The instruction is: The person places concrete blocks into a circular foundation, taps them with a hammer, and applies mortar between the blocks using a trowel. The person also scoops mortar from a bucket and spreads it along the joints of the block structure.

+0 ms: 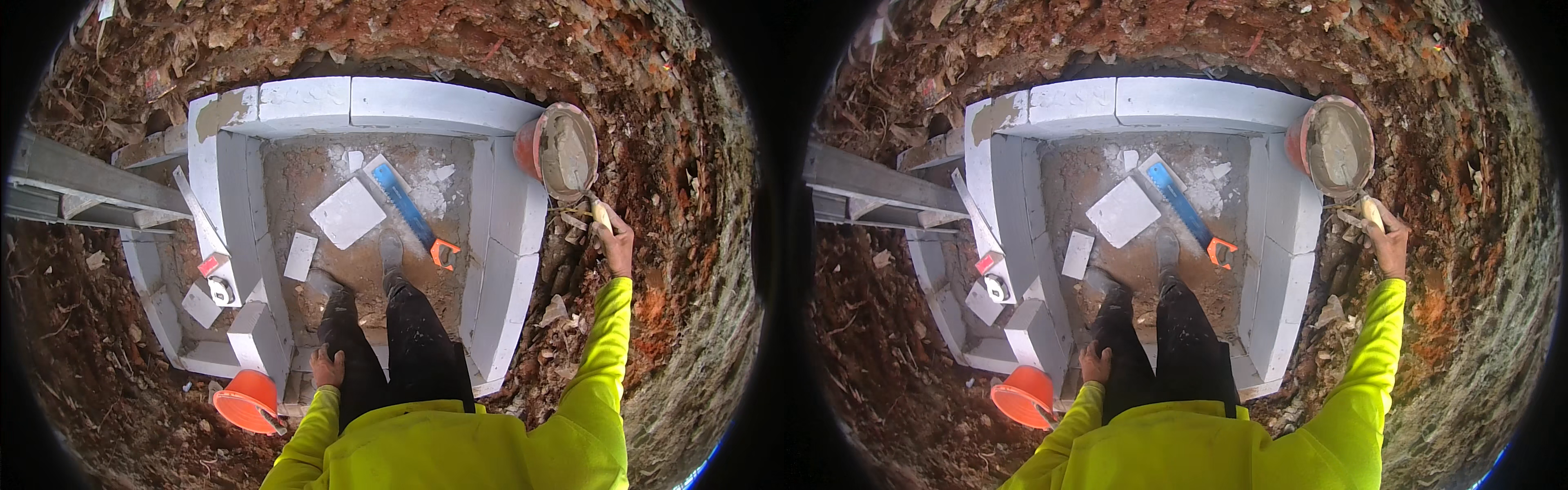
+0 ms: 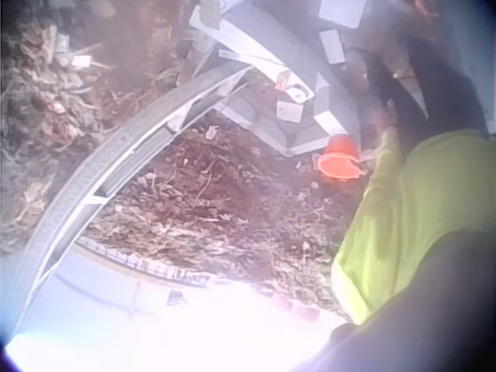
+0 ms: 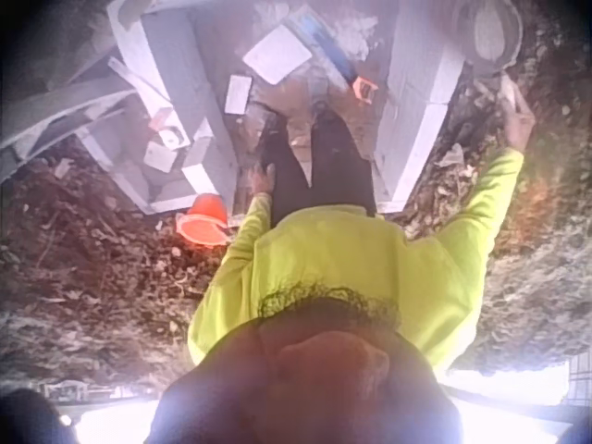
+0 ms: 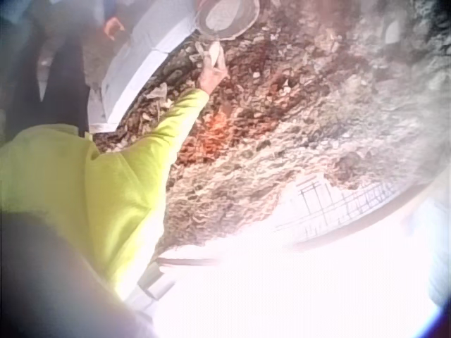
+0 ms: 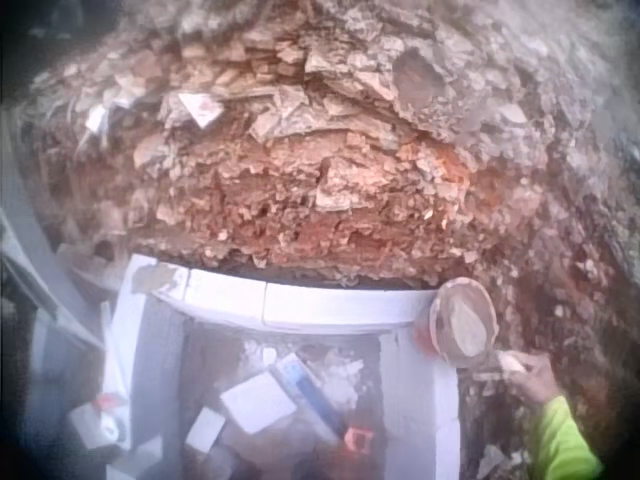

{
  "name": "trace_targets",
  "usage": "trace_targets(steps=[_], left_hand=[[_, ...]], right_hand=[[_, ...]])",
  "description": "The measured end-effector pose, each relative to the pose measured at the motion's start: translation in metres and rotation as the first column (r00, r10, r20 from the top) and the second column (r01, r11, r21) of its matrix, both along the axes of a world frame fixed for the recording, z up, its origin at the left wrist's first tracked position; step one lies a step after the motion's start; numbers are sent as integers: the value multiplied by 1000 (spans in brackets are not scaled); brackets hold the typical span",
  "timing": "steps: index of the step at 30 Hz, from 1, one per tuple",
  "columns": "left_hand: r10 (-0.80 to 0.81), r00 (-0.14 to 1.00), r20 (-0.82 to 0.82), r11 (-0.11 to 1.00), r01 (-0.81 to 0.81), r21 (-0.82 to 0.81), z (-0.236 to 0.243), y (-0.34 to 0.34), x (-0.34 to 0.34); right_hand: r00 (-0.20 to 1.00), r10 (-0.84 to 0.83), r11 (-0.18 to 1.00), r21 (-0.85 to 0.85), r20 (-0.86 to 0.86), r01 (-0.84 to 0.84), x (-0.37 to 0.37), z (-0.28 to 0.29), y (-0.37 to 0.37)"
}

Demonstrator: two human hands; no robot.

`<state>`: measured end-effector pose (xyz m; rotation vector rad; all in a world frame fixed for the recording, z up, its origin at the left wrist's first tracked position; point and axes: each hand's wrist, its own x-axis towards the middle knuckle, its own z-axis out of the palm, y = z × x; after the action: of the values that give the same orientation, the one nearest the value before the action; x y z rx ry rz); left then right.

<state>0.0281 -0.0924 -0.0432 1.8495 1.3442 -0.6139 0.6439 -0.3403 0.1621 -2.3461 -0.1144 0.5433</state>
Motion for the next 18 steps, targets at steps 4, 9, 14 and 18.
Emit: trace_targets(steps=[4,9,14,18], left_hand=[[5,998,-63,1000,-7,-21,6,-4,12],[77,994,-79,997,-78,-8,5,-5,-3],[179,984,19,984,-179,-5,6,-2,-23],[202,979,13,979,-202,-23,7,5,-30]], right_hand=[[991,119,993,33,-63,-117,-34,-2,96],[927,319,941,182,-198,-285,-68,-75,246],[704,676,714,-431,218,-552,-90,-168,335],[700,682,647,-619,212,-444,-101,-184,351]])
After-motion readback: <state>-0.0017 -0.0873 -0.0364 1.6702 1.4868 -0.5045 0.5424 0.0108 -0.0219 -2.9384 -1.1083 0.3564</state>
